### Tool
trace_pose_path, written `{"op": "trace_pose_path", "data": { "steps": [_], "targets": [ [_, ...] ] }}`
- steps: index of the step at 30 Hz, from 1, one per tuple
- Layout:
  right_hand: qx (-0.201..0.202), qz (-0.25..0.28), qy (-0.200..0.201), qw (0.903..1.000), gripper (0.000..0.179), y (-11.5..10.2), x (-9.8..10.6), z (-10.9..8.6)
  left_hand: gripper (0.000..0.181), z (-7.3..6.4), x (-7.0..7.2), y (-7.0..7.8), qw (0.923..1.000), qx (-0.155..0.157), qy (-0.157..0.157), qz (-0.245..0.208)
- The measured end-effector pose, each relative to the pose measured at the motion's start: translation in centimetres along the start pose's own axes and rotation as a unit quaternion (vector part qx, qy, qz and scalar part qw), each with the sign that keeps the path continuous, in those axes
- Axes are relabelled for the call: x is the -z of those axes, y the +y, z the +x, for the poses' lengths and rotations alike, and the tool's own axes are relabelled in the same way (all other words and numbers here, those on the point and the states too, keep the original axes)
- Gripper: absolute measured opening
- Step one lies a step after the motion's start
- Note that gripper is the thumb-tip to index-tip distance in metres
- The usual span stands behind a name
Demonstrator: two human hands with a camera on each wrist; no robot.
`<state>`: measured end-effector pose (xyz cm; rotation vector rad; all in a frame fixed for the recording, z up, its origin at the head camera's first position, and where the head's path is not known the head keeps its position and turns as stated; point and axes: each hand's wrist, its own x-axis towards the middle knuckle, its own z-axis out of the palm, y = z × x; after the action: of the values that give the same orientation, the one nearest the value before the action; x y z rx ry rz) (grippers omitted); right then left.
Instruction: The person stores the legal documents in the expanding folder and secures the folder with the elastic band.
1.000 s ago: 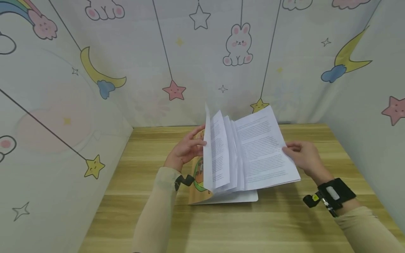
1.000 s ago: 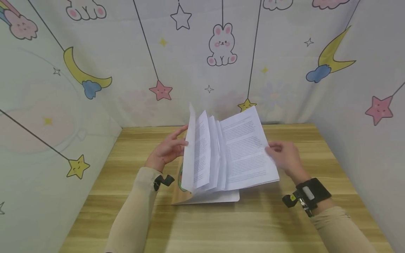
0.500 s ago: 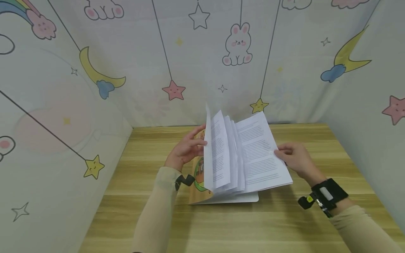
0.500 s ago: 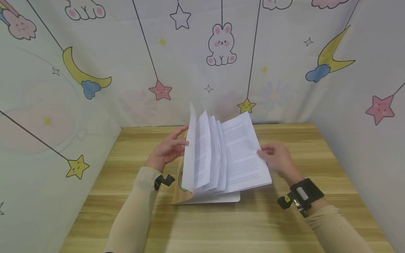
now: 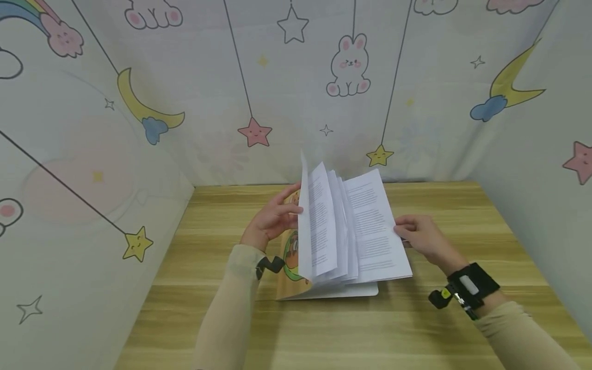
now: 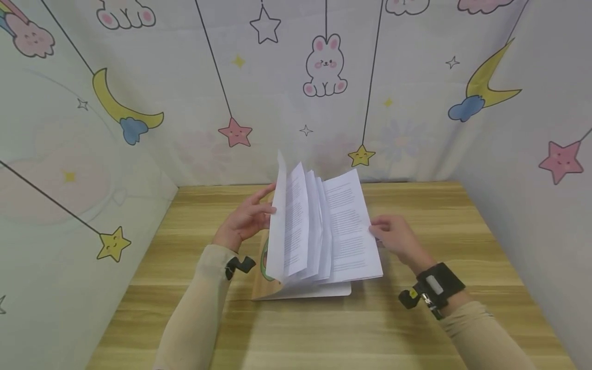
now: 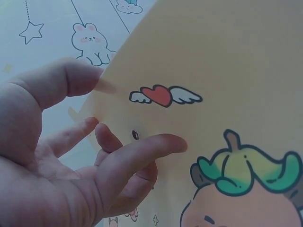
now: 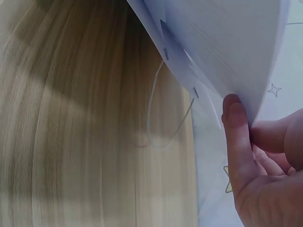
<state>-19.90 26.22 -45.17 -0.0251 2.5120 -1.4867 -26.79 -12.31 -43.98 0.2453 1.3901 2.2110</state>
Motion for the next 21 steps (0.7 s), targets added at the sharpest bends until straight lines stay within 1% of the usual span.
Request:
{"op": "trace_pose_path", "data": {
  "steps": [4,13,21],
  "targets": [
    [0.004,-0.002,-0.003,1.0000,0.036,-0.1,-0.5,0.2,0.077,0.0,0.0,-0.2,1.0000,0.000,0.001,0.000],
    [-0.005,-0.005,-0.011,0.9999,0.033,-0.5,-1.5,0.6,0.076,0.0,-0.1,-0.3,1.0000,-0.001,0.003,0.000],
    [-0.002,0.016,-0.024,0.9996,0.032,-0.7,-2.5,0.7,0.076,0.0,0.0,-0.4,1.0000,0.002,0.003,-0.003]
  ]
}}
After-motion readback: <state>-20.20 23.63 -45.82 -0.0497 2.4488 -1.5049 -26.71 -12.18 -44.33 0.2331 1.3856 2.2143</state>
